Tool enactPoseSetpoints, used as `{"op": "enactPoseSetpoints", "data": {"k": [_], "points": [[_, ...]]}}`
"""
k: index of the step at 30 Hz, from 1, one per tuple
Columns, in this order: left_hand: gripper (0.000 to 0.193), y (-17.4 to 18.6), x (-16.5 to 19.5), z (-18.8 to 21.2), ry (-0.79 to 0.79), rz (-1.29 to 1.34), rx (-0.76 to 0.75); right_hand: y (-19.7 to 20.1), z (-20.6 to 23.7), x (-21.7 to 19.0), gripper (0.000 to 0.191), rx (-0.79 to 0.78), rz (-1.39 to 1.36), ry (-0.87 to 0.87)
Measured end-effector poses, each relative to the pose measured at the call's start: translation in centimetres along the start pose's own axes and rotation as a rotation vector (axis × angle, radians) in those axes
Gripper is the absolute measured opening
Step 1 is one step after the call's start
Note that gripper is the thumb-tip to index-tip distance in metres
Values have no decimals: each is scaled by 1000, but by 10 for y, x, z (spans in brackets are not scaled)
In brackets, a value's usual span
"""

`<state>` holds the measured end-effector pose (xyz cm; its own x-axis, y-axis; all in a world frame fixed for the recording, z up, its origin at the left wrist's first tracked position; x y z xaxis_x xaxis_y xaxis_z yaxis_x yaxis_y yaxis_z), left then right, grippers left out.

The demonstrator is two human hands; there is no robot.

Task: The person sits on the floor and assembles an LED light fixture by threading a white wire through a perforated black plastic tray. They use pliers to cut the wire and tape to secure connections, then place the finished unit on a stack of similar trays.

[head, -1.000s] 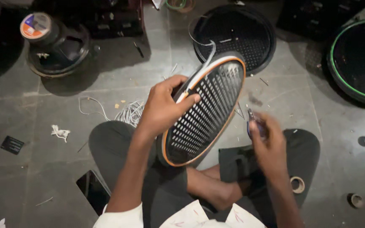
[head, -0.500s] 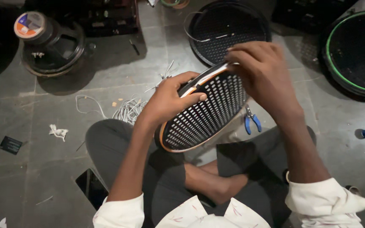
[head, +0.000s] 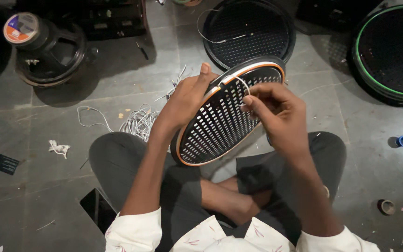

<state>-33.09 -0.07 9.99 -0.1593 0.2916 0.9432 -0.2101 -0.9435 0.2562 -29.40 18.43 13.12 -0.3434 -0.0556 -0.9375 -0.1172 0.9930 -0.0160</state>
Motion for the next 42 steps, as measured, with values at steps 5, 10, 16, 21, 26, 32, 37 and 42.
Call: {"op": "enactPoseSetpoints", "data": {"k": [5, 10, 16, 21, 26, 32, 37, 42], "points": [[78, -11, 3, -1, 14, -10, -38, -6, 5, -4, 13, 15, -2, 85], [78, -14, 6, 0, -8, -14, -36, -7, 1, -9, 11, 38, 41, 128], [77, -14, 11, 3, 9, -76, 4, -9, 4, -13, 12, 39, 305, 202], [48, -17, 44, 21, -202, -190, 84, -11, 9, -25, 12, 51, 598, 265], [39, -18, 50, 28, -173, -250, 110, -10, 10, -47, 18, -110, 772, 349], [40, -26, 61, 36, -247, -207, 81, -2, 13, -49, 13, -107, 670, 287], [45, -30, 63, 37, -232, -304, 102, -16, 19, -52, 12, -163, 1112, 394], [39, -27, 54, 37, -170, -360, 111, 4, 20, -50, 14, -143, 903, 263]]}}
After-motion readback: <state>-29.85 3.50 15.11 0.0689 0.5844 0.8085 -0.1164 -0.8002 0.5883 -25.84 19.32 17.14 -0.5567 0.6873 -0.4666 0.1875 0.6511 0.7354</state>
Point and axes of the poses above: each hand's wrist, its own z-axis away from the middle knuckle, its own y-axis out of the back of the hand, x = y × z, the point moved 10 cm from there along -z, towards the middle knuckle, and after that the axes turned 10 degrees about y, right-handed, at the moved point
